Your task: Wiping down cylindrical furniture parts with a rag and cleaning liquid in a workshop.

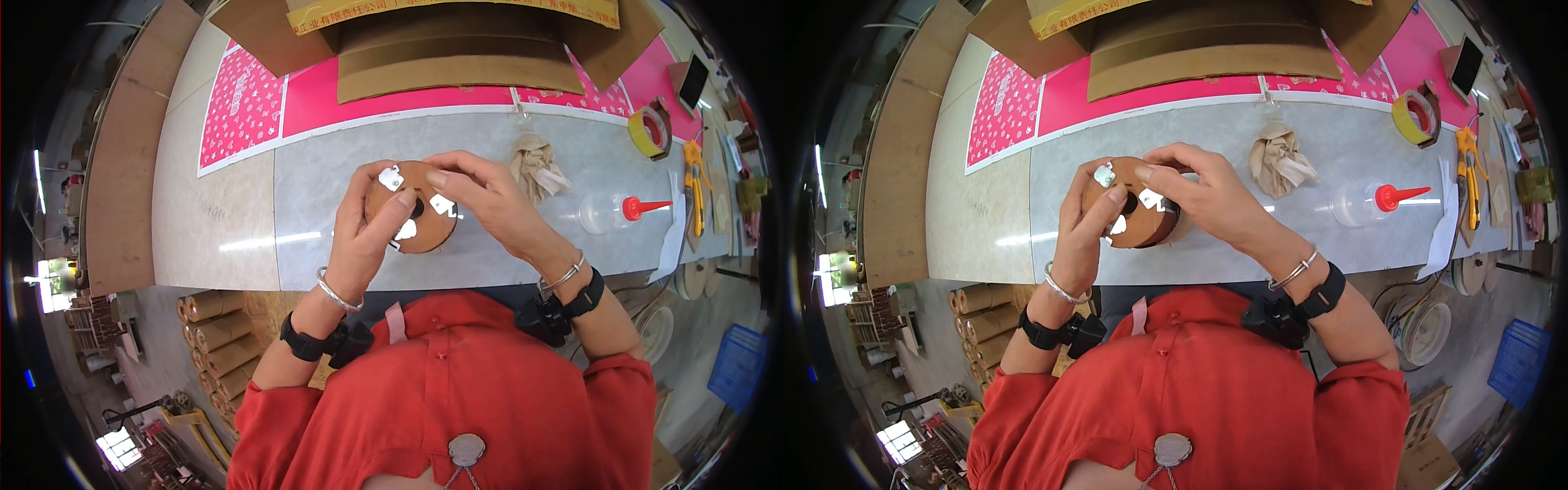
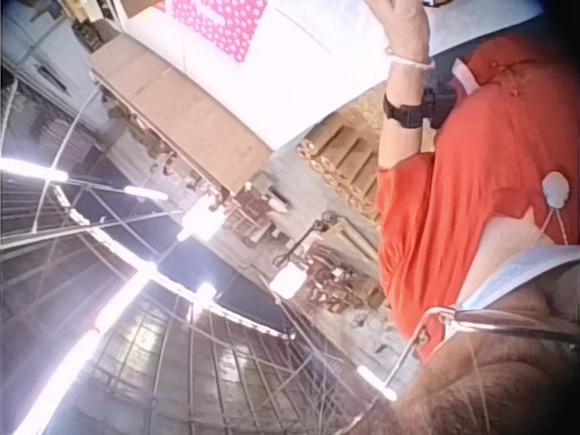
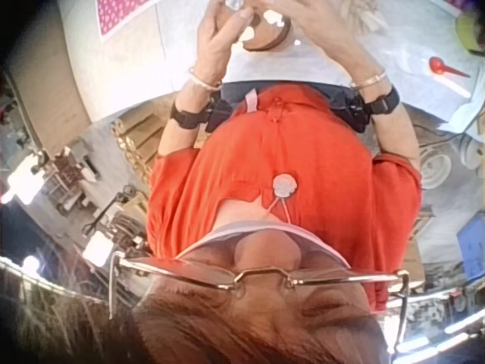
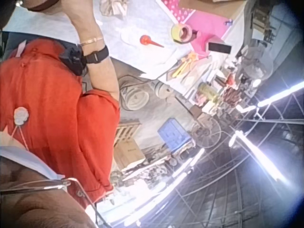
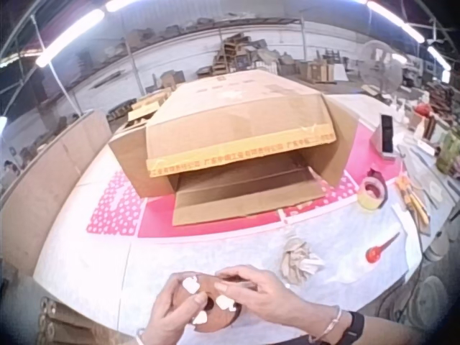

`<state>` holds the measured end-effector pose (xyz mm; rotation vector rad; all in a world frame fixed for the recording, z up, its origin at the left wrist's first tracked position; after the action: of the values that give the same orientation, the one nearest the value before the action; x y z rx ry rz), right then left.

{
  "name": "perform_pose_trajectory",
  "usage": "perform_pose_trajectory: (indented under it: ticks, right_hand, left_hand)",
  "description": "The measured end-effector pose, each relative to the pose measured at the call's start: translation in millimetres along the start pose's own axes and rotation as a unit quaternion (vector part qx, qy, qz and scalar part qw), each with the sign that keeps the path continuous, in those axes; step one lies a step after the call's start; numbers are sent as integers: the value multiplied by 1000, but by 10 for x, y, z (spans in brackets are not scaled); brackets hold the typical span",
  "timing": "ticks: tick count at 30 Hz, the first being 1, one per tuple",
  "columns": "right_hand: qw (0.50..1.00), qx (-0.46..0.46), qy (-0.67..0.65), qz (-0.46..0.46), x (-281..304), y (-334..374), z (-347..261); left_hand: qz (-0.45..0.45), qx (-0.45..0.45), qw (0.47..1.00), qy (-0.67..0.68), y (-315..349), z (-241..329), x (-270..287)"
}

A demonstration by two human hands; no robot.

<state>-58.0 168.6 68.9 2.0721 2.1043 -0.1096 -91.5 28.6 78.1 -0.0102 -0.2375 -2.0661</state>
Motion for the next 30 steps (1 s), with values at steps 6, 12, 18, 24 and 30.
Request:
perform_pose_trajectory:
  ticks: [6, 12, 18, 24, 30]
  right_hand:
    - [1000, -20, -20, -10, 9, 0, 87]
    - [999, -33, 9, 0, 59, 6, 255]
    - [998, -30, 43, 18, 147, -4, 403]
    - [997, -24, 76, 9, 92, -58, 390]
    - [985, -87, 119, 84, 234, 47, 486]
  left_hand:
    - [-10, -18, 1000, 20, -11, -98, -18]
    - [-20, 18, 999, 18, -41, -312, 2]
    - [-27, 37, 999, 13, -101, -511, -68]
    - [-16, 67, 998, 2, -143, -575, -6]
    - [-59, -12, 998, 2, -171, -852, -152]
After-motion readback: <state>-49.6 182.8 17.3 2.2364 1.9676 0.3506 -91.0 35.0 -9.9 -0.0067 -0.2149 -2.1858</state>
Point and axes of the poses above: each hand's wrist, its own y-axis away from the middle knuckle, its own x-axis out of the back of the hand, z = x × y, the point moved 8 cm from there along -y, towards the middle knuckle, and after that the axes turned 5 degrees about -y, right-handed, at the moved point
